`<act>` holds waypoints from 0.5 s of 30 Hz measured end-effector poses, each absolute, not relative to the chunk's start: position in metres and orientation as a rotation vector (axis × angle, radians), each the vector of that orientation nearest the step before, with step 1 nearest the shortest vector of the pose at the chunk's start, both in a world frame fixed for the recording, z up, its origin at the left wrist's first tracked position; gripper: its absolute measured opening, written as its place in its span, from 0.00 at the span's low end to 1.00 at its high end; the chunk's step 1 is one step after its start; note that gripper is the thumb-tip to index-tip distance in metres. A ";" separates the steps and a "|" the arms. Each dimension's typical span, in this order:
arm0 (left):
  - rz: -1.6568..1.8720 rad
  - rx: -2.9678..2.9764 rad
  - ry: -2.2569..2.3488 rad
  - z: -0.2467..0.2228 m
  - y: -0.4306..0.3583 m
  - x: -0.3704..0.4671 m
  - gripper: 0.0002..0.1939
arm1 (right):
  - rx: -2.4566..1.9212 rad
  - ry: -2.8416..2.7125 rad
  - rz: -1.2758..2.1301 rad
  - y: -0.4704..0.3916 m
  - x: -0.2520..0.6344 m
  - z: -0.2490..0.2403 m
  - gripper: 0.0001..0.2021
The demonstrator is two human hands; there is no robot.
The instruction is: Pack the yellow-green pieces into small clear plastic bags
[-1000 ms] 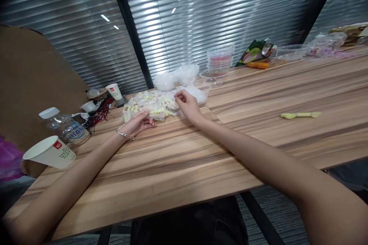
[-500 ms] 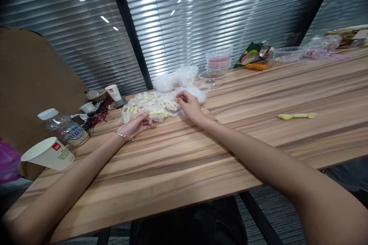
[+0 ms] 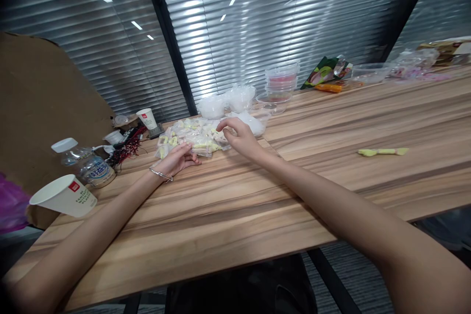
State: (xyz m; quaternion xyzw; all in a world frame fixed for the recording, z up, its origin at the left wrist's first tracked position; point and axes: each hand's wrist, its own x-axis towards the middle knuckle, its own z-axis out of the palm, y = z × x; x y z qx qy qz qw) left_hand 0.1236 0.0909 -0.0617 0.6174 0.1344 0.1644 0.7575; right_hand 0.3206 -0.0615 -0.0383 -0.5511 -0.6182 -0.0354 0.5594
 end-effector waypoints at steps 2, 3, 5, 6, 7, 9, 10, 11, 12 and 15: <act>0.357 1.346 0.297 -0.061 0.091 0.123 0.14 | -1.283 -1.453 -0.131 -0.061 0.324 -0.037 0.13; 0.355 1.347 0.299 -0.061 0.091 0.123 0.14 | -1.283 -1.444 -0.152 -0.061 0.327 -0.037 0.13; 0.353 1.346 0.296 -0.062 0.091 0.123 0.14 | -1.305 -1.399 -0.195 -0.059 0.332 -0.038 0.12; 0.353 1.346 0.293 -0.063 0.092 0.123 0.14 | -1.325 -1.366 -0.212 -0.058 0.336 -0.039 0.13; 0.354 1.346 0.290 -0.063 0.093 0.123 0.14 | -1.345 -1.327 -0.225 -0.058 0.340 -0.039 0.13; 0.362 1.347 0.287 -0.064 0.094 0.123 0.14 | -1.372 -1.246 -0.247 -0.056 0.353 -0.040 0.13; 0.365 1.347 0.287 -0.065 0.094 0.123 0.14 | -1.372 -1.198 -0.263 -0.054 0.361 -0.040 0.13; 0.366 1.347 0.287 -0.065 0.095 0.123 0.14 | -1.363 -1.146 -0.277 -0.053 0.372 -0.039 0.14; 0.367 1.347 0.287 -0.066 0.095 0.124 0.14 | -1.344 -1.083 -0.292 -0.052 0.384 -0.039 0.14; 0.359 1.344 0.285 -0.065 0.095 0.124 0.14 | -1.280 -0.779 -0.347 -0.050 0.430 -0.038 0.15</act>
